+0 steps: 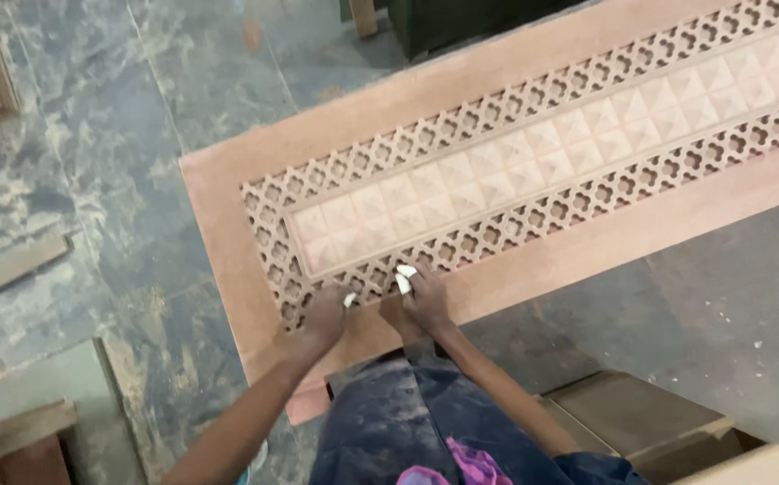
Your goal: The person sands the surface of a large, intricately carved wooden panel using small white sanding blocks. They move systematically across the panel, smoothing the carved patterns and flat areas.
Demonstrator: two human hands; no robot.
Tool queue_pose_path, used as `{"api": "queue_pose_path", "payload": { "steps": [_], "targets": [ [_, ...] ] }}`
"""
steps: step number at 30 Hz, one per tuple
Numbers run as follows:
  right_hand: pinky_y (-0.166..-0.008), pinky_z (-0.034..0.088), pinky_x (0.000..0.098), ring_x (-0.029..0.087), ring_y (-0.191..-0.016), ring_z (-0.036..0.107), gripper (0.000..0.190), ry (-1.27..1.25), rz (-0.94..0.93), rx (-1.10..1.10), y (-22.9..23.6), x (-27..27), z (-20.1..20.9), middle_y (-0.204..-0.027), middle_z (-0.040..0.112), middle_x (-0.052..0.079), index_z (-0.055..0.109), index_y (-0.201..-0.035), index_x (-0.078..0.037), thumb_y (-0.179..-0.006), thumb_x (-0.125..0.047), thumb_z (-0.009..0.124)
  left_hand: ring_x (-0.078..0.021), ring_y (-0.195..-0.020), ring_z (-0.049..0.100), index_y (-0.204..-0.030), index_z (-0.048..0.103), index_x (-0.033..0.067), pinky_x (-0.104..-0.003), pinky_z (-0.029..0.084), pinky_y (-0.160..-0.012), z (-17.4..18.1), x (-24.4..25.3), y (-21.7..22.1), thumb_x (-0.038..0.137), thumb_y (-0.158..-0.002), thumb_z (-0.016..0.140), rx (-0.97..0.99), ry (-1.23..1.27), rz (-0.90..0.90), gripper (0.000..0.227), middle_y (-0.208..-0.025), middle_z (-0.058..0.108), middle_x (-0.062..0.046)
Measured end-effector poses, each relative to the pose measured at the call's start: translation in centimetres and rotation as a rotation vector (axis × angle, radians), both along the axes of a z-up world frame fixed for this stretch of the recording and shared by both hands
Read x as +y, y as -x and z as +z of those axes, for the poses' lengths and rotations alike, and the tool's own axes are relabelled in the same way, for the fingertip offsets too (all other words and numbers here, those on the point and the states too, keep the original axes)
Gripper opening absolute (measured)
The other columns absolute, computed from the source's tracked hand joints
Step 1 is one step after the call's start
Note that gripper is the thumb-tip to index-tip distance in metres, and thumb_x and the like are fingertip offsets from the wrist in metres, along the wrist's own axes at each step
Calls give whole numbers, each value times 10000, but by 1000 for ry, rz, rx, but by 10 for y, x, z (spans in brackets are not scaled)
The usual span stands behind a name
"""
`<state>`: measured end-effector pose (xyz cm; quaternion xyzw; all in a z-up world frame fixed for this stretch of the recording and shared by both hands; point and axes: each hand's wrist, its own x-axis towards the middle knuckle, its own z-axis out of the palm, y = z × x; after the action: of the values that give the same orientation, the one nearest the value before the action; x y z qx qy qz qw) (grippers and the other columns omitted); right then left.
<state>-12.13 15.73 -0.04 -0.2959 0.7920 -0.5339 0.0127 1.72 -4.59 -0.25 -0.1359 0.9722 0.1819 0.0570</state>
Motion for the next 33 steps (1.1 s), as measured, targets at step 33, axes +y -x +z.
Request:
{"api": "queue_pose_path", "payload": {
  "steps": [33],
  "targets": [
    [-726, 528, 438, 340, -910, 662, 133, -47, 58, 42, 8, -4, 8, -969, 696, 86, 718, -974, -89, -851, -141, 717, -338, -1016, 664, -1109, 669, 145, -496, 522, -854, -18, 11, 11, 191, -883, 603, -145, 28, 174, 240, -1078, 687, -114]
  ]
}}
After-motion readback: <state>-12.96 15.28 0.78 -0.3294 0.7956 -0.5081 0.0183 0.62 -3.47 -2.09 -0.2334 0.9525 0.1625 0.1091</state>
